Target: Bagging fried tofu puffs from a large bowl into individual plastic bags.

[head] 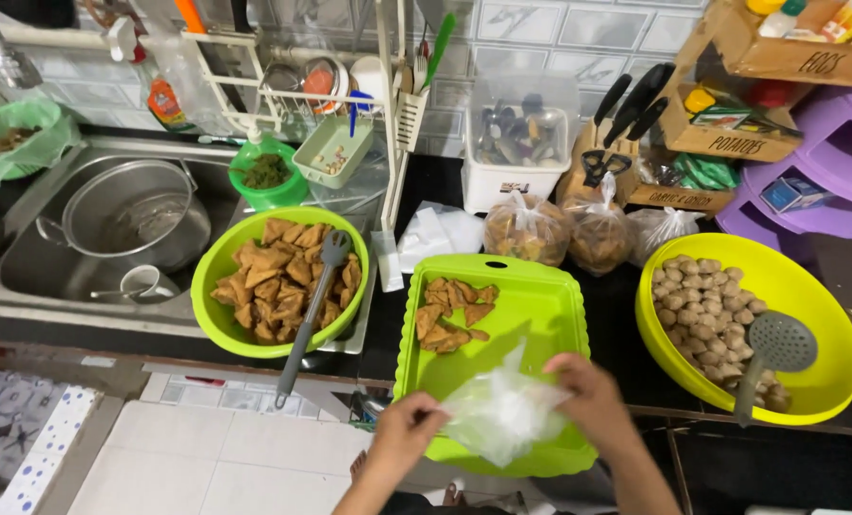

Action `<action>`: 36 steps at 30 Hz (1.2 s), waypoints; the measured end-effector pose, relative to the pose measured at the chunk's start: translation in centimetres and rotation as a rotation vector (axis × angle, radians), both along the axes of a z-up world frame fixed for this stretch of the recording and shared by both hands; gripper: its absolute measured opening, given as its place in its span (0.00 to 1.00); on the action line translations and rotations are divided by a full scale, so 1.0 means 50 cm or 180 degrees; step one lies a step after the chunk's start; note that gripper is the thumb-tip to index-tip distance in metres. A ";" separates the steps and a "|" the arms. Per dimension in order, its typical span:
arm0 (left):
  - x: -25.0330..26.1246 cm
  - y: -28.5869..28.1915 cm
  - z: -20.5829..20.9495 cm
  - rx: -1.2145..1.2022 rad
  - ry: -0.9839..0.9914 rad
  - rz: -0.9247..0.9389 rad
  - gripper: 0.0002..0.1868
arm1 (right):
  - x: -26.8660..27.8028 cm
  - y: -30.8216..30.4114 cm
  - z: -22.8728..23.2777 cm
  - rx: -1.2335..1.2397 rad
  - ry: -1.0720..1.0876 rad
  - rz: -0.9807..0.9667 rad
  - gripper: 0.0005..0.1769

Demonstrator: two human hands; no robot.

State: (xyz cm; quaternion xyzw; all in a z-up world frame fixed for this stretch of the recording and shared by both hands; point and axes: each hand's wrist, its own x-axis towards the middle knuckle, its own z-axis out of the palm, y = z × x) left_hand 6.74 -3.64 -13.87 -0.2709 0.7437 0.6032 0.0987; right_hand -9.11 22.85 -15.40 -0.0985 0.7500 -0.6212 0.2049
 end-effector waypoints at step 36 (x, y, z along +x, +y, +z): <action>-0.134 -0.084 -0.042 0.2750 0.0511 0.0967 0.09 | 0.121 -0.165 0.221 0.0080 0.2457 0.0462 0.08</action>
